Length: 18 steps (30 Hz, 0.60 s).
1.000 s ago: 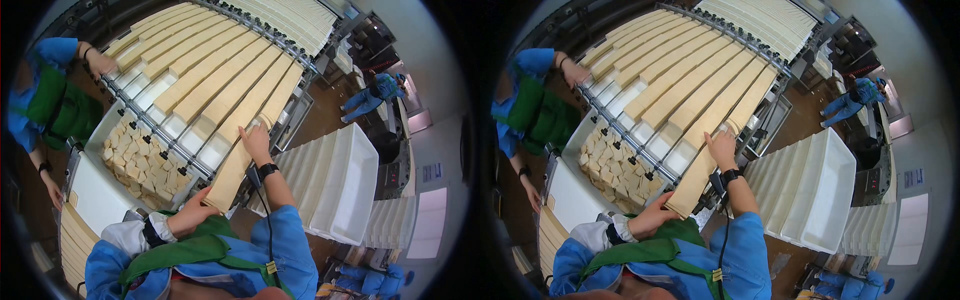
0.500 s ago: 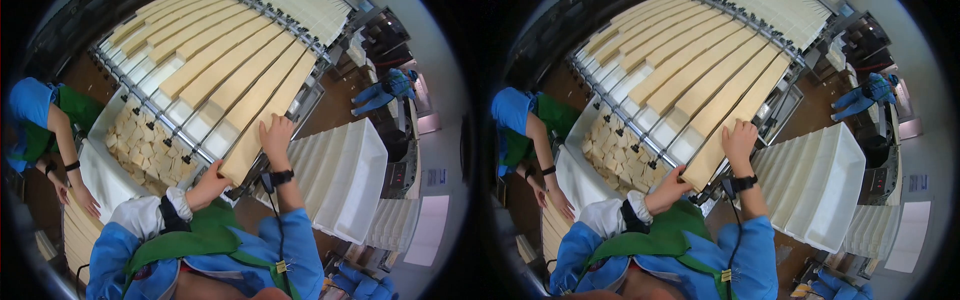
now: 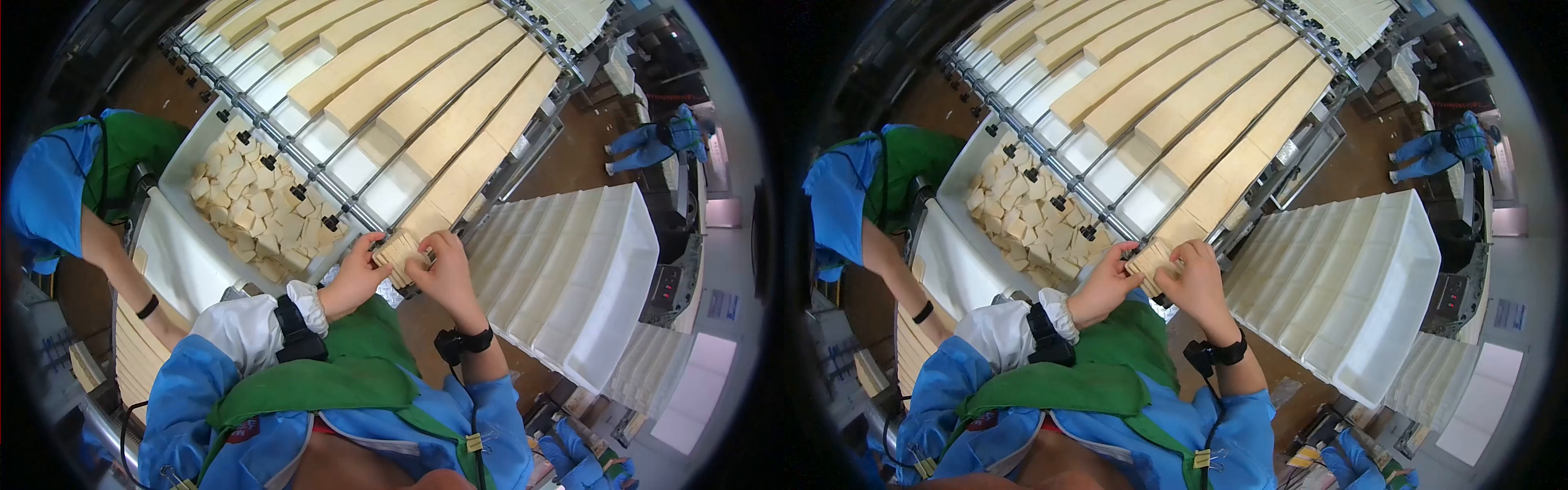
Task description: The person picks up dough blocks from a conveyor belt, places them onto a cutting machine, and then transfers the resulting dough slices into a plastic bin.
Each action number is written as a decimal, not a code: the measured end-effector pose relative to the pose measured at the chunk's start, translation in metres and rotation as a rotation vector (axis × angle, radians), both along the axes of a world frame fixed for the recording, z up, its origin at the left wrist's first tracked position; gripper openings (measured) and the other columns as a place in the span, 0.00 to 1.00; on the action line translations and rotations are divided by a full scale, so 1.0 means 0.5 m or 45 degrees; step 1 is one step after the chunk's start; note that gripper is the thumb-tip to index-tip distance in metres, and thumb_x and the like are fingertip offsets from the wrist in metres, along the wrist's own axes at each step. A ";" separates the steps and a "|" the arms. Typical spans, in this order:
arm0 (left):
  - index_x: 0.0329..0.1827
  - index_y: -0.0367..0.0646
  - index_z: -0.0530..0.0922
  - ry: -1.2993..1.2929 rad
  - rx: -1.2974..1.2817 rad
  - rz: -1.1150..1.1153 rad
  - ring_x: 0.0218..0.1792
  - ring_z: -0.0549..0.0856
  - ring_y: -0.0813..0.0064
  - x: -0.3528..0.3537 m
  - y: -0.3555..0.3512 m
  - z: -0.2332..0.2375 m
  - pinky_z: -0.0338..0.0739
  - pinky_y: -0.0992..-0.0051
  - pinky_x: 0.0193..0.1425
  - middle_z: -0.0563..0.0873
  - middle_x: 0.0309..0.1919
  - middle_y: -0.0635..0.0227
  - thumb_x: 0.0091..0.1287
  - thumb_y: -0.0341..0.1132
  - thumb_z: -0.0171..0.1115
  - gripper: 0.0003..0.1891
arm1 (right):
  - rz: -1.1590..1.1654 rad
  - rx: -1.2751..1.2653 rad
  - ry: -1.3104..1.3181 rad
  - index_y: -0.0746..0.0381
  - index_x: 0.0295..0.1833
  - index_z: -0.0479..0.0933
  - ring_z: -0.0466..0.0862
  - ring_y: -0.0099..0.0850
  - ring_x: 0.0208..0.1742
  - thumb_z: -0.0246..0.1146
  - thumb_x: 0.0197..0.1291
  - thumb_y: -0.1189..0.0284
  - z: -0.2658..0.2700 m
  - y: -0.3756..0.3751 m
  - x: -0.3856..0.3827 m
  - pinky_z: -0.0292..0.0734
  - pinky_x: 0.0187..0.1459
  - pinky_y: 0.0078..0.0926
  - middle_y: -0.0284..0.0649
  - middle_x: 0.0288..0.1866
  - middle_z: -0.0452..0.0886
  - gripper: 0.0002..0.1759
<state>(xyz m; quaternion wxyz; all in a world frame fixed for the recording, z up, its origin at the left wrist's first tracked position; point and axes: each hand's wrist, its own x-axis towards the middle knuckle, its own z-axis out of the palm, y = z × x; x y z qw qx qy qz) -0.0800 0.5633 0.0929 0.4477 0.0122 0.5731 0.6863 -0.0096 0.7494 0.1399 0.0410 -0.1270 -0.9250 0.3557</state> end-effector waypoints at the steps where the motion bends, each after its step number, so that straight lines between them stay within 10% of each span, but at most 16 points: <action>1: 0.79 0.40 0.61 -0.018 0.049 0.016 0.48 0.85 0.79 0.002 -0.002 -0.001 0.80 0.79 0.50 0.87 0.48 0.61 0.75 0.20 0.61 0.31 | 0.016 -0.030 -0.048 0.68 0.51 0.80 0.80 0.52 0.53 0.75 0.51 0.68 0.004 -0.004 0.001 0.77 0.55 0.45 0.50 0.46 0.81 0.23; 10: 0.79 0.40 0.66 0.157 -0.011 -0.275 0.49 0.87 0.76 -0.050 -0.027 0.039 0.81 0.77 0.54 0.88 0.53 0.61 0.68 0.15 0.56 0.34 | -0.002 -0.411 -0.298 0.68 0.72 0.70 0.82 0.56 0.64 0.75 0.60 0.65 0.026 0.028 -0.029 0.78 0.64 0.44 0.59 0.61 0.82 0.38; 18: 0.76 0.37 0.72 0.068 0.068 0.140 0.47 0.88 0.79 -0.155 -0.149 0.144 0.82 0.78 0.52 0.89 0.52 0.64 0.68 0.17 0.59 0.31 | 0.025 0.210 0.123 0.70 0.71 0.70 0.83 0.58 0.62 0.73 0.58 0.72 -0.067 0.033 -0.229 0.79 0.64 0.48 0.62 0.61 0.82 0.36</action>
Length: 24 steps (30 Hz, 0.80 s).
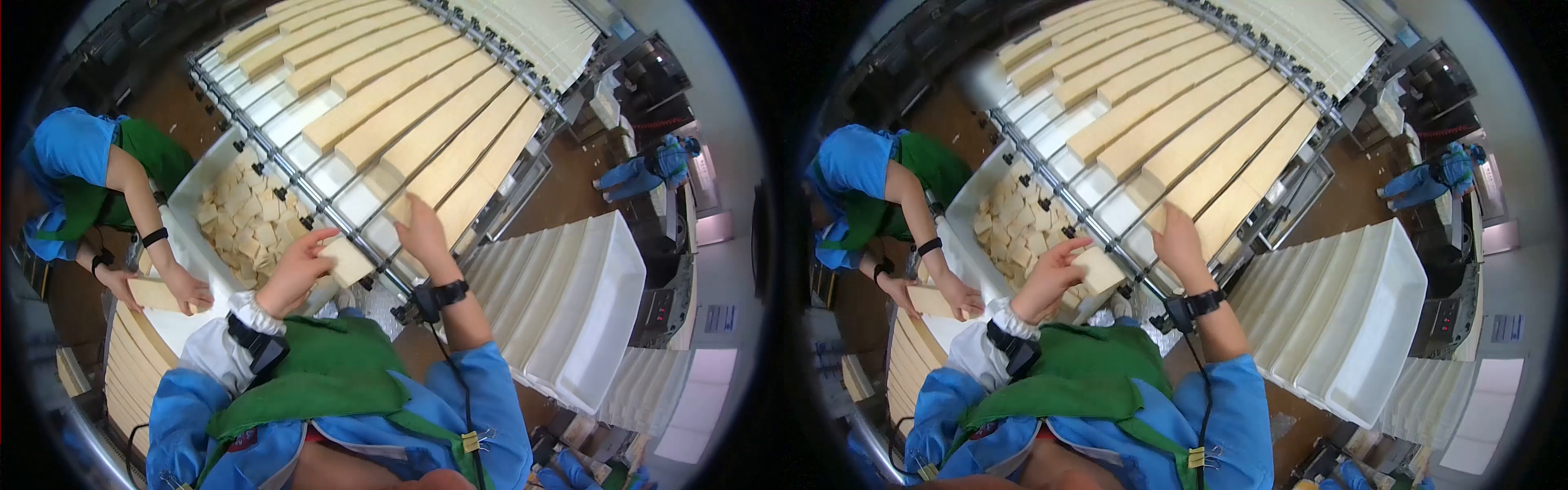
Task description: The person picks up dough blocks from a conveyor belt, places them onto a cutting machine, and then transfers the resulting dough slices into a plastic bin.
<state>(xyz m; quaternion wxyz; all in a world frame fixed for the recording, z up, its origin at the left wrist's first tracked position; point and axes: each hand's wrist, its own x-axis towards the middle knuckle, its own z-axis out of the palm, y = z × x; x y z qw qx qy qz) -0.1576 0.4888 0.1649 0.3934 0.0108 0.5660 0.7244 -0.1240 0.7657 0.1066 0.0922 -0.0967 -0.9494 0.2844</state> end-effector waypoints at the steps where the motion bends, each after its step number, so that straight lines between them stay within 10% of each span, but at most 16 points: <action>1: 0.76 0.37 0.72 0.036 -0.039 0.014 0.46 0.87 0.80 -0.002 -0.022 0.001 0.82 0.80 0.50 0.89 0.52 0.65 0.68 0.17 0.59 0.31 | -0.033 -0.017 -0.156 0.71 0.71 0.69 0.82 0.59 0.61 0.72 0.57 0.74 -0.019 -0.003 -0.019 0.79 0.63 0.50 0.64 0.59 0.81 0.36; 5: 0.76 0.37 0.73 0.086 -0.153 0.124 0.41 0.85 0.86 -0.010 -0.116 -0.008 0.78 0.84 0.42 0.89 0.50 0.69 0.68 0.18 0.60 0.30 | -0.052 0.174 -0.173 0.71 0.76 0.65 0.69 0.62 0.76 0.76 0.55 0.70 -0.040 -0.025 -0.024 0.67 0.75 0.51 0.67 0.73 0.70 0.45; 11: 0.79 0.38 0.66 0.184 -0.299 0.659 0.56 0.84 0.67 -0.012 -0.229 -0.072 0.79 0.71 0.60 0.84 0.58 0.55 0.66 0.20 0.61 0.36 | -0.165 0.536 -0.194 0.69 0.85 0.49 0.50 0.62 0.87 0.83 0.48 0.56 -0.083 0.010 -0.061 0.43 0.85 0.58 0.65 0.87 0.50 0.68; 17: 0.74 0.39 0.69 0.247 -0.365 0.811 0.50 0.81 0.69 0.008 -0.318 -0.119 0.77 0.71 0.56 0.81 0.54 0.62 0.65 0.24 0.64 0.31 | -0.163 0.542 -0.154 0.70 0.85 0.48 0.50 0.64 0.86 0.83 0.47 0.53 -0.078 0.040 -0.063 0.47 0.84 0.58 0.67 0.86 0.50 0.70; 21: 0.68 0.39 0.72 0.290 -0.395 0.882 0.47 0.80 0.71 -0.004 -0.347 -0.130 0.77 0.73 0.53 0.81 0.48 0.65 0.64 0.23 0.64 0.27 | -0.118 0.366 0.052 0.73 0.68 0.73 0.72 0.60 0.73 0.78 0.55 0.60 0.017 -0.019 0.032 0.68 0.72 0.54 0.65 0.70 0.75 0.40; 22: 0.67 0.39 0.73 0.318 -0.441 0.874 0.47 0.80 0.71 -0.009 -0.356 -0.139 0.77 0.73 0.53 0.81 0.47 0.65 0.64 0.23 0.64 0.26 | -0.134 0.360 -0.118 0.70 0.47 0.83 0.84 0.60 0.54 0.71 0.63 0.62 0.071 -0.049 0.059 0.78 0.55 0.56 0.63 0.50 0.85 0.20; 24: 0.64 0.39 0.74 0.317 -0.523 0.910 0.46 0.81 0.73 -0.021 -0.372 -0.163 0.78 0.73 0.51 0.81 0.45 0.66 0.65 0.24 0.66 0.24 | -0.045 0.213 -0.211 0.68 0.33 0.84 0.86 0.62 0.37 0.64 0.68 0.59 0.021 -0.042 0.114 0.80 0.45 0.61 0.59 0.32 0.86 0.21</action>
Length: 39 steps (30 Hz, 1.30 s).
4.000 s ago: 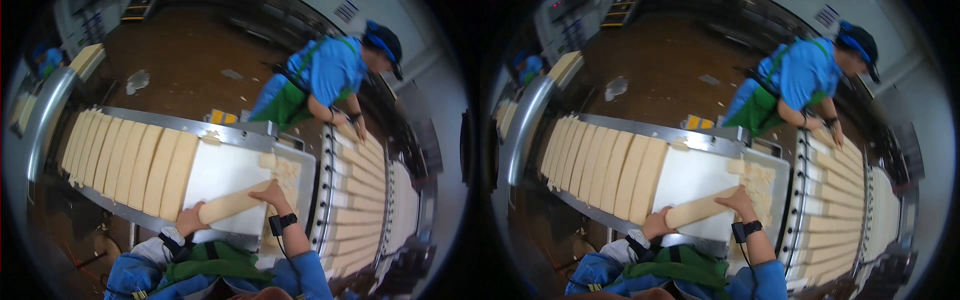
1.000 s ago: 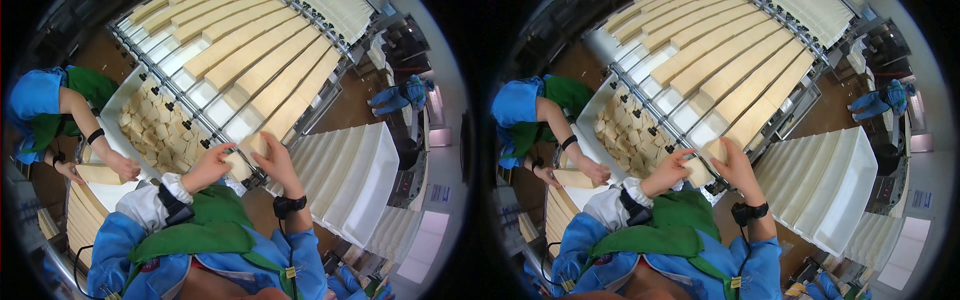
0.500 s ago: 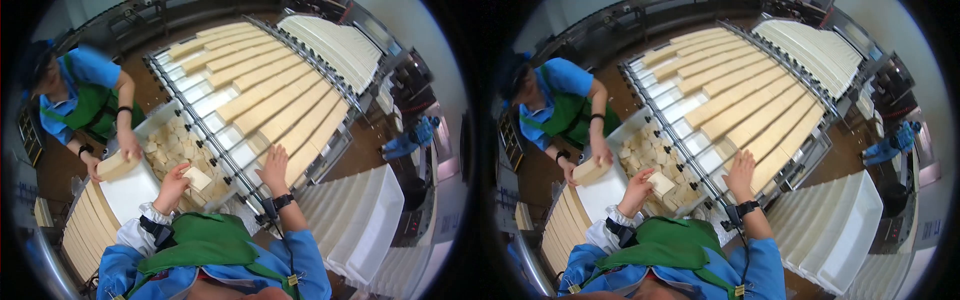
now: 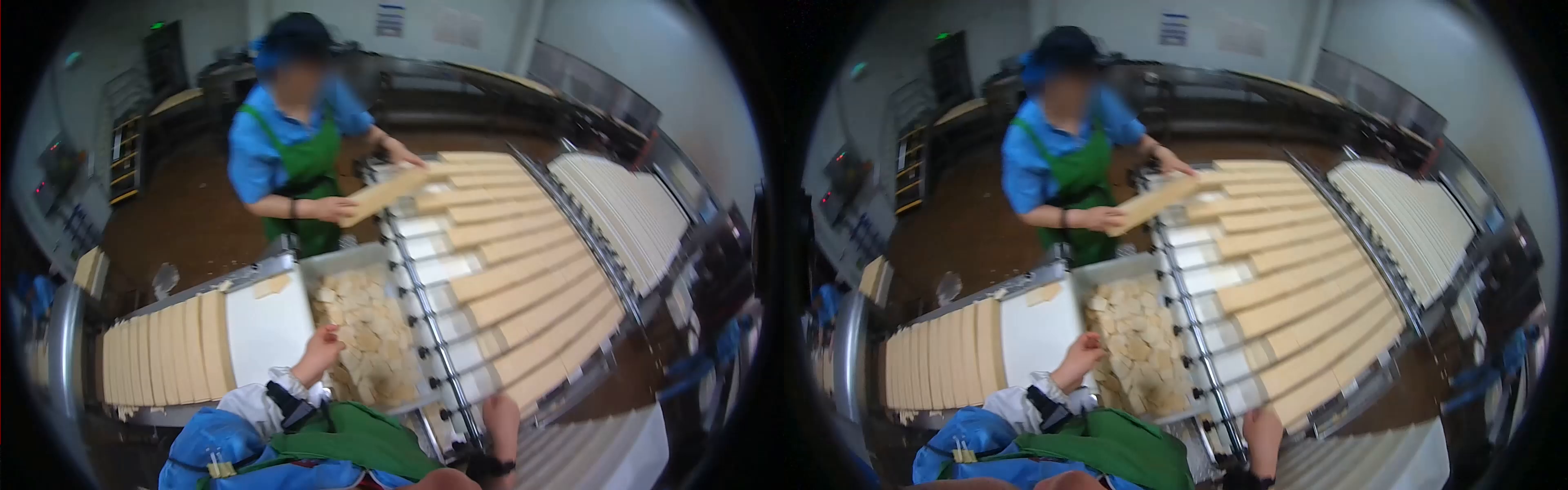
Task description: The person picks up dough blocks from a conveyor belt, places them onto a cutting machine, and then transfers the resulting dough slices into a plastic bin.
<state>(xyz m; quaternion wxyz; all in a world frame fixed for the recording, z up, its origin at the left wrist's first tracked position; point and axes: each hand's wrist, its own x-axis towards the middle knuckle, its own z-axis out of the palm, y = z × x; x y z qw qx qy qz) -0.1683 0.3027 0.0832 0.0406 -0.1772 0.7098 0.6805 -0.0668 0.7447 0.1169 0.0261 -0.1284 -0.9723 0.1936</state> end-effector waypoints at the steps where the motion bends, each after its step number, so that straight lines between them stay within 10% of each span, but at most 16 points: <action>1: 0.64 0.40 0.74 0.003 0.043 -0.010 0.44 0.81 0.75 -0.009 -0.014 -0.030 0.77 0.74 0.49 0.82 0.44 0.68 0.66 0.24 0.67 0.22 | 0.037 0.003 -0.219 0.68 0.31 0.83 0.87 0.61 0.37 0.63 0.68 0.60 -0.002 -0.005 0.017 0.80 0.45 0.61 0.60 0.32 0.86 0.21; 5: 0.66 0.39 0.76 -0.052 -0.002 -0.022 0.46 0.81 0.75 0.002 -0.014 0.042 0.77 0.75 0.52 0.83 0.45 0.67 0.68 0.26 0.67 0.22 | 0.065 0.016 -0.308 0.67 0.40 0.87 0.87 0.61 0.42 0.64 0.64 0.62 -0.145 0.029 0.046 0.81 0.47 0.57 0.60 0.38 0.87 0.18; 8: 0.66 0.40 0.77 -0.047 0.053 -0.038 0.42 0.81 0.76 -0.005 -0.031 0.005 0.77 0.75 0.44 0.82 0.45 0.67 0.65 0.31 0.71 0.26 | 0.116 -0.180 -0.493 0.67 0.58 0.81 0.82 0.63 0.61 0.53 0.75 0.60 -0.145 0.020 0.058 0.77 0.62 0.55 0.67 0.59 0.82 0.23; 11: 0.67 0.39 0.77 -0.031 0.066 -0.040 0.41 0.80 0.77 0.000 -0.038 -0.002 0.77 0.75 0.43 0.82 0.44 0.67 0.65 0.31 0.71 0.26 | 0.119 -0.146 -0.514 0.70 0.55 0.79 0.82 0.66 0.57 0.51 0.72 0.67 -0.106 -0.019 0.059 0.77 0.59 0.57 0.69 0.55 0.83 0.20; 14: 0.66 0.38 0.77 -0.077 0.068 -0.061 0.42 0.81 0.76 -0.001 -0.049 0.003 0.77 0.75 0.45 0.82 0.44 0.67 0.65 0.31 0.71 0.26 | 0.297 0.009 -0.231 0.70 0.57 0.78 0.82 0.66 0.56 0.49 0.72 0.68 -0.292 0.094 0.053 0.78 0.57 0.58 0.66 0.55 0.84 0.20; 20: 0.65 0.38 0.78 -0.038 0.120 0.050 0.44 0.82 0.74 0.007 -0.088 -0.032 0.78 0.74 0.48 0.84 0.45 0.65 0.64 0.30 0.71 0.25 | 0.078 0.007 -0.564 0.62 0.61 0.80 0.83 0.61 0.60 0.55 0.73 0.58 -0.110 -0.002 0.036 0.78 0.60 0.55 0.60 0.59 0.84 0.23; 26: 0.63 0.38 0.79 -0.159 0.016 0.163 0.44 0.83 0.73 0.063 -0.160 -0.052 0.79 0.73 0.50 0.85 0.43 0.64 0.63 0.31 0.71 0.24 | 0.075 0.100 0.030 0.65 0.42 0.86 0.87 0.58 0.43 0.68 0.61 0.64 0.013 -0.173 -0.074 0.81 0.47 0.54 0.54 0.39 0.88 0.14; 39: 0.76 0.46 0.65 -0.368 0.112 0.889 0.29 0.83 0.73 0.367 -0.360 -0.164 0.76 0.68 0.29 0.84 0.34 0.62 0.59 0.29 0.69 0.39 | 1.628 -0.353 0.016 0.67 0.57 0.81 0.82 0.55 0.57 0.69 0.61 0.69 -0.113 -0.937 -0.325 0.78 0.62 0.48 0.56 0.54 0.84 0.20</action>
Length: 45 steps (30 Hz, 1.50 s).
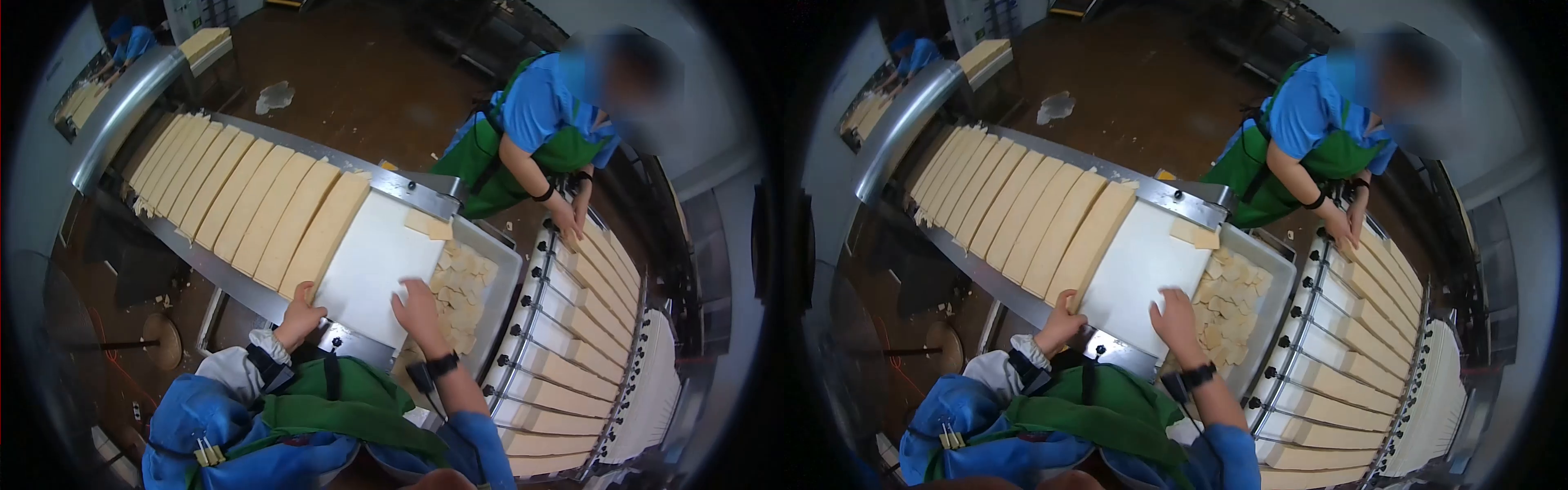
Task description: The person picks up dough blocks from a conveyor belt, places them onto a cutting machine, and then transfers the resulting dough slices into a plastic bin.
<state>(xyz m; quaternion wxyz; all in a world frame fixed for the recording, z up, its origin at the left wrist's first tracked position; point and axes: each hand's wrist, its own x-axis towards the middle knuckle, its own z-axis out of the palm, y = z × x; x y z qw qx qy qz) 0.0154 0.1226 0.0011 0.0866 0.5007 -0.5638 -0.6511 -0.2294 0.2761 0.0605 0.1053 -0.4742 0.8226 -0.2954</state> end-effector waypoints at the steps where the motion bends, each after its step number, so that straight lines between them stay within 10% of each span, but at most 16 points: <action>1: 0.80 0.49 0.60 -0.114 0.106 -0.026 0.34 0.85 0.72 0.010 -0.019 0.073 0.80 0.71 0.35 0.86 0.41 0.58 0.59 0.27 0.70 0.44 | 0.079 -0.026 -0.010 0.68 0.58 0.80 0.82 0.55 0.58 0.69 0.62 0.69 -0.012 -0.071 -0.008 0.78 0.63 0.48 0.57 0.55 0.84 0.21; 5: 0.86 0.50 0.54 -0.025 0.241 0.020 0.48 0.86 0.73 0.063 -0.081 0.038 0.82 0.74 0.52 0.85 0.57 0.53 0.60 0.24 0.70 0.50 | 0.189 -0.035 0.132 0.71 0.66 0.75 0.76 0.56 0.70 0.69 0.62 0.68 -0.080 -0.359 -0.035 0.72 0.73 0.47 0.61 0.67 0.78 0.29; 11: 0.89 0.54 0.50 0.200 0.496 -0.102 0.34 0.84 0.77 0.098 -0.150 -0.028 0.79 0.77 0.38 0.87 0.39 0.64 0.61 0.25 0.72 0.54 | 0.057 0.295 0.304 0.72 0.80 0.63 0.55 0.50 0.87 0.60 0.72 0.53 -0.164 -0.577 -0.033 0.48 0.85 0.49 0.56 0.85 0.61 0.42; 23: 0.88 0.56 0.46 0.223 0.754 -0.213 0.34 0.85 0.74 0.065 -0.185 0.034 0.84 0.74 0.39 0.86 0.44 0.59 0.65 0.22 0.69 0.53 | -0.241 0.530 0.279 0.67 0.65 0.77 0.73 0.46 0.72 0.71 0.50 0.54 -0.083 -0.641 -0.054 0.59 0.76 0.57 0.50 0.65 0.79 0.39; 28: 0.87 0.55 0.50 0.159 0.543 -0.468 0.39 0.88 0.69 0.027 -0.161 0.001 0.85 0.72 0.44 0.86 0.48 0.58 0.62 0.28 0.74 0.53 | -0.452 0.772 0.299 0.68 0.67 0.77 0.69 0.46 0.78 0.71 0.52 0.44 -0.051 -0.490 -0.122 0.55 0.78 0.62 0.53 0.69 0.78 0.45; 30: 0.85 0.51 0.53 0.078 -0.001 -0.664 0.49 0.90 0.52 0.014 -0.138 -0.048 0.85 0.63 0.56 0.88 0.55 0.50 0.56 0.41 0.82 0.56 | -0.565 0.736 0.545 0.69 0.67 0.76 0.76 0.49 0.74 0.70 0.51 0.40 -0.075 -0.374 -0.167 0.65 0.74 0.59 0.55 0.68 0.79 0.49; 33: 0.82 0.49 0.59 -0.177 -0.354 -0.830 0.57 0.88 0.41 -0.040 -0.114 0.043 0.83 0.53 0.63 0.86 0.58 0.42 0.45 0.51 0.87 0.61 | -0.642 0.842 -0.099 0.70 0.72 0.71 0.82 0.54 0.66 0.78 0.43 0.41 -0.015 -0.212 -0.214 0.76 0.67 0.53 0.57 0.67 0.81 0.58; 36: 0.80 0.50 0.61 -0.281 -0.533 -0.921 0.56 0.87 0.40 -0.076 -0.097 0.041 0.83 0.51 0.62 0.87 0.55 0.42 0.43 0.50 0.88 0.59 | -0.295 0.264 -0.473 0.65 0.77 0.64 0.80 0.61 0.67 0.87 0.32 0.53 -0.008 -0.034 -0.197 0.79 0.65 0.46 0.66 0.69 0.76 0.65; 38: 0.76 0.51 0.65 -0.472 -0.810 -0.941 0.53 0.87 0.39 -0.090 -0.080 0.013 0.84 0.50 0.58 0.87 0.51 0.42 0.39 0.49 0.89 0.58 | -0.132 0.602 -0.298 0.54 0.81 0.61 0.81 0.60 0.65 0.90 0.27 0.60 0.011 0.019 -0.163 0.80 0.62 0.49 0.67 0.64 0.78 0.70; 45: 0.65 0.46 0.72 -0.259 -0.817 -0.849 0.52 0.87 0.44 -0.148 -0.026 -0.017 0.84 0.50 0.55 0.89 0.47 0.50 0.45 0.40 0.84 0.42 | -0.429 0.251 0.167 0.51 0.73 0.74 0.81 0.54 0.52 0.62 0.60 0.76 -0.030 0.166 -0.086 0.80 0.50 0.51 0.57 0.55 0.76 0.33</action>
